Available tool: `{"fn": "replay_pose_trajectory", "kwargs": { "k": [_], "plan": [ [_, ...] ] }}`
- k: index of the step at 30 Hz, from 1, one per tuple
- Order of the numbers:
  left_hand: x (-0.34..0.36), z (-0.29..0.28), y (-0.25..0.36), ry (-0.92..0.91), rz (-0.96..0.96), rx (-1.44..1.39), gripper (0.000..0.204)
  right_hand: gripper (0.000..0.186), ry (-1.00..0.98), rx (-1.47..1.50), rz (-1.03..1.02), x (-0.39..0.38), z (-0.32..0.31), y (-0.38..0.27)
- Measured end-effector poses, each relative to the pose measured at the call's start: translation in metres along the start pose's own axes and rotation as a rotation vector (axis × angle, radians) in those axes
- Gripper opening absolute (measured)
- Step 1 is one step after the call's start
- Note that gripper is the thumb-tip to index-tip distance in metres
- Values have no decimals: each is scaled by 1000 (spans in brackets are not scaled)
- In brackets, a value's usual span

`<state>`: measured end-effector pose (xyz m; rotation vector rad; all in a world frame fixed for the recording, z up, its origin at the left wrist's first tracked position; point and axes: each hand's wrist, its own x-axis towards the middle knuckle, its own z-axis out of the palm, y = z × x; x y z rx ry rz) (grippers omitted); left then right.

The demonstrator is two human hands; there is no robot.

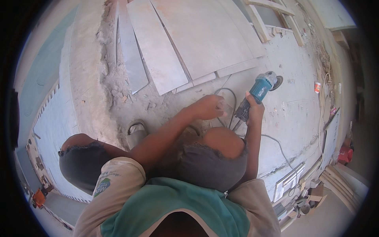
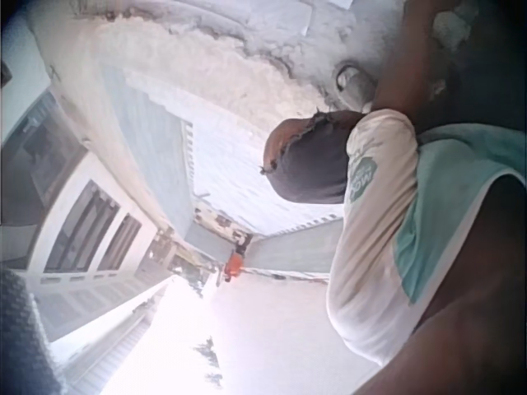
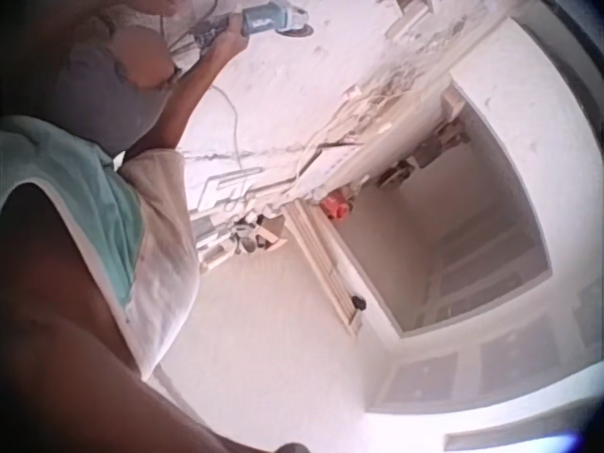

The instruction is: The person cuts a large tile using a hand-held angle grinder, kemudian turns and repositions the tile pieces on the dusty ground.

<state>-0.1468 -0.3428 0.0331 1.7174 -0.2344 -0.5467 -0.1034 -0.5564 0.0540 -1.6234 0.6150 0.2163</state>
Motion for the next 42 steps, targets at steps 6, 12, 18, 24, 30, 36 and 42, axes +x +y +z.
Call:
{"fn": "replay_pose_trajectory", "kwargs": {
  "k": [6,12,18,24,30,36,42],
  "plan": [
    [-9,-149,18,688,-55,-322,35,38,204,-101,1,27,-36,32],
    [-40,-218,-130,1419,-528,-70,51,38,307,-331,-50,73,-40,55],
    [-15,-177,-134,1311,-710,-223,62,51,364,-582,-17,76,-38,59],
    [-3,-170,-98,1457,-670,-368,53,72,440,-799,-4,90,-15,70],
    [-36,-179,-105,1480,-695,-523,57,84,476,-912,-21,103,-6,78],
    [-52,-176,-120,1599,-628,-472,58,89,505,-978,4,88,14,65],
    [-122,-241,-102,1826,-645,-334,51,93,530,-1036,-10,96,14,76]
  ]
}}
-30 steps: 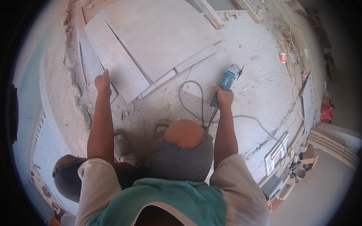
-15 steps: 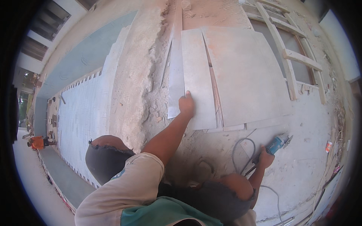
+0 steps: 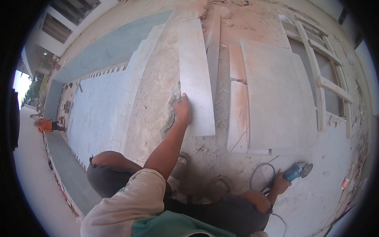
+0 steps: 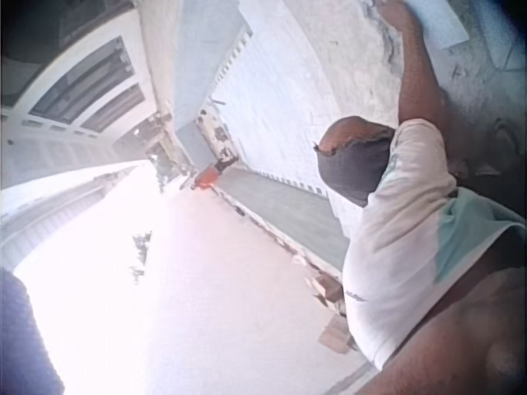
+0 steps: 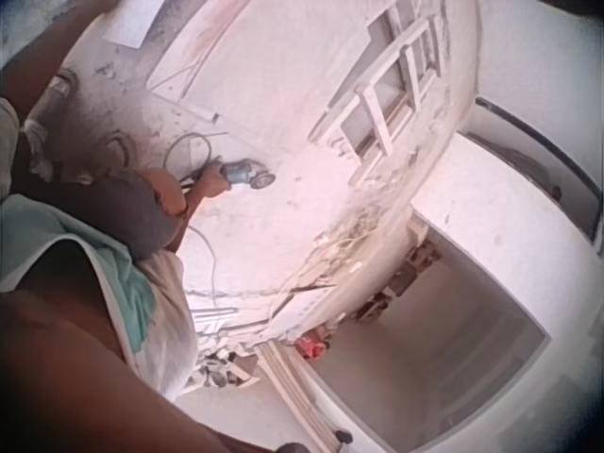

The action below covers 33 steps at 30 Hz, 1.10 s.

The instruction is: The person cuts a large tile using a hand-held angle grinder, kemudian turns and repositions the tile pieces on the dusty ground.

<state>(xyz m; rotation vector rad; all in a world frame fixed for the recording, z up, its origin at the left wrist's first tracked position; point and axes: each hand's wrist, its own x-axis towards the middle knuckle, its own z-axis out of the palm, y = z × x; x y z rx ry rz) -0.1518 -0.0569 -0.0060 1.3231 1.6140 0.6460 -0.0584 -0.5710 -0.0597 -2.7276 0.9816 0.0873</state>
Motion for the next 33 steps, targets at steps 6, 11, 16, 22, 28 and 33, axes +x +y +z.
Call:
{"fn": "replay_pose_trajectory", "kwargs": {
  "k": [6,11,16,22,28,33],
  "plan": [
    [90,-78,31,97,21,143,59,90,7,-24,10,-16,-7,-16],
    [119,-102,24,162,-80,160,59,90,21,-34,-9,-12,-5,-13],
    [138,-126,-4,179,-68,183,58,88,33,-36,-35,-7,2,-9],
    [152,-136,-22,156,-45,178,57,88,81,-38,-67,-8,5,-5],
    [166,-141,-25,265,75,444,55,86,37,64,-44,-18,1,-9],
    [181,-149,-35,213,37,615,54,86,68,-10,-26,-8,9,-9]
  ]
}}
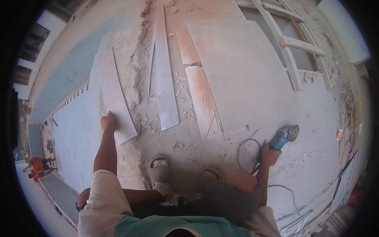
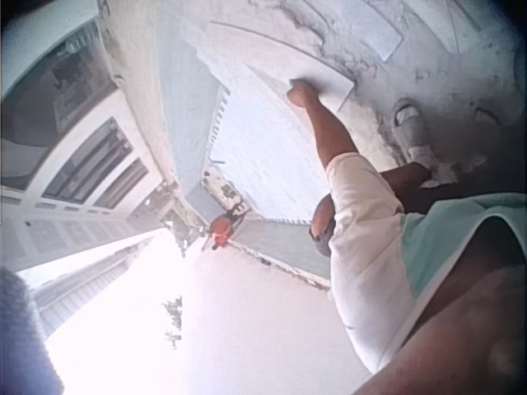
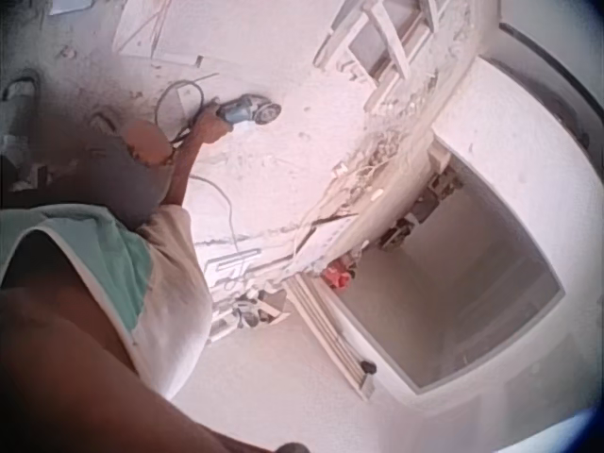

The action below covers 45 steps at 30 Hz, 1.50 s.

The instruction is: The person cuts a large tile using a hand-held angle grinder, kemudian turns and repositions the tile pieces on the dusty ground.

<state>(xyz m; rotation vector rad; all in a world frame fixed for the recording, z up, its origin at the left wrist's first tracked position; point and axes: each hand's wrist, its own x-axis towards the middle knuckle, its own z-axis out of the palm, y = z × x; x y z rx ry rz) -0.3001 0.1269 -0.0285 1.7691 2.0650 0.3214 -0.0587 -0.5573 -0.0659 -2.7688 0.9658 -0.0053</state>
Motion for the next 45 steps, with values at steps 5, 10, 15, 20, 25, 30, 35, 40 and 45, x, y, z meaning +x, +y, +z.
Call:
{"fn": "replay_pose_trajectory", "kwargs": {
  "k": [5,10,15,20,25,30,35,40,45],
  "plan": [
    [4,9,11,-101,-52,-239,66,88,-32,41,75,2,-8,-2],
    [24,21,-1,-75,-192,-513,66,89,-35,85,67,3,-12,2],
    [42,29,-11,-84,-132,-495,63,87,-17,72,62,-4,-12,-4],
    [18,7,40,44,108,-235,52,91,-99,123,91,-7,-6,0],
    [-71,48,120,-299,391,-579,55,90,-48,131,17,-10,-10,-7],
    [-249,77,200,-955,425,-546,34,90,-39,160,38,-6,-16,0],
    [-284,138,228,-1124,410,-553,30,86,-76,184,52,-7,-17,-10],
    [-319,159,238,-1097,305,-554,26,85,-28,205,39,-7,-16,-2],
    [-325,164,245,-1100,189,-614,22,90,-98,182,96,-11,-28,-9]
  ]
}}
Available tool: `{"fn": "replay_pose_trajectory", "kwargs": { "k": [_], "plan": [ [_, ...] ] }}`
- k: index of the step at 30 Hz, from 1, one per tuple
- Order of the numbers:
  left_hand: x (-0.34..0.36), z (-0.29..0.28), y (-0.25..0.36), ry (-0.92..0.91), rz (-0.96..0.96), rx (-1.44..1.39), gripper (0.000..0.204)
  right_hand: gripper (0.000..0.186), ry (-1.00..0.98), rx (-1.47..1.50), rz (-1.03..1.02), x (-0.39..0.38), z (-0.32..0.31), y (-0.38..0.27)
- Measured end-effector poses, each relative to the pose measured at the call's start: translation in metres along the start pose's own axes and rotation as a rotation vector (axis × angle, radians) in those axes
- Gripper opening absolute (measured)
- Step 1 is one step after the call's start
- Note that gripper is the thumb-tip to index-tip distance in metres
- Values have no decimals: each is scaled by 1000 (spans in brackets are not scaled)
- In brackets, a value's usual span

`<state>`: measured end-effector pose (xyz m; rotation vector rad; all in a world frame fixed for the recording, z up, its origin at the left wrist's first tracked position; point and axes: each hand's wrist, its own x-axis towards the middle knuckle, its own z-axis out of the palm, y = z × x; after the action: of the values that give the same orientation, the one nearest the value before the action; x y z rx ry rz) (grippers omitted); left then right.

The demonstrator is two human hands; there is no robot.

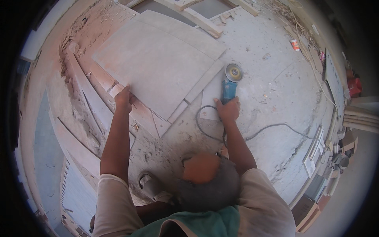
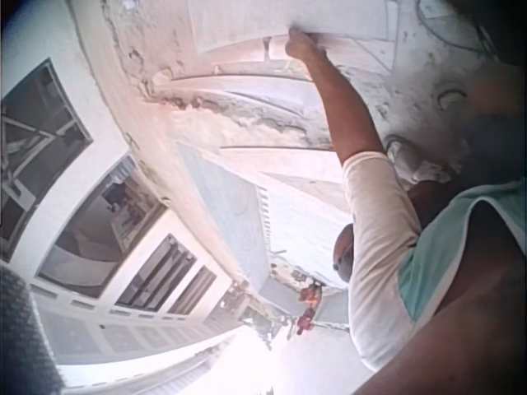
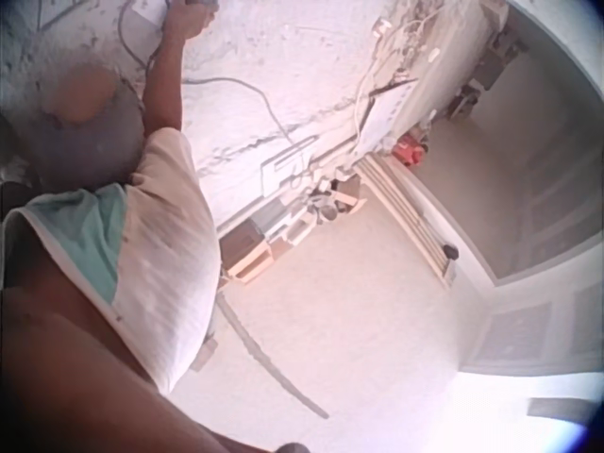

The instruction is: The person cuts a large tile using a hand-held angle grinder, kemudian turns and repositions the tile pieces on the dusty ground.

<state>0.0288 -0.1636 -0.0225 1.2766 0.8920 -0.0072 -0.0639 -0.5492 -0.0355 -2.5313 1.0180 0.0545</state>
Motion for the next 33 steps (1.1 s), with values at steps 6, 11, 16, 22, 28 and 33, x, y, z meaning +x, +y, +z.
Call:
{"fn": "replay_pose_trajectory", "kwargs": {
  "k": [6,11,16,22,28,33],
  "plan": [
    [7,16,-3,116,-93,-18,24,93,-1,-12,-33,1,2,1],
    [33,8,-20,130,-26,16,43,102,-4,2,-41,-4,5,-3],
    [22,26,-13,207,61,-21,38,107,79,-9,-81,-1,5,11],
    [-5,7,8,246,50,-157,32,86,302,147,-299,5,-24,9],
    [-4,-60,20,382,93,-114,42,52,299,340,-664,17,-74,-58],
    [2,-136,12,319,114,-81,39,43,161,407,-750,19,-87,-114]
  ]
}}
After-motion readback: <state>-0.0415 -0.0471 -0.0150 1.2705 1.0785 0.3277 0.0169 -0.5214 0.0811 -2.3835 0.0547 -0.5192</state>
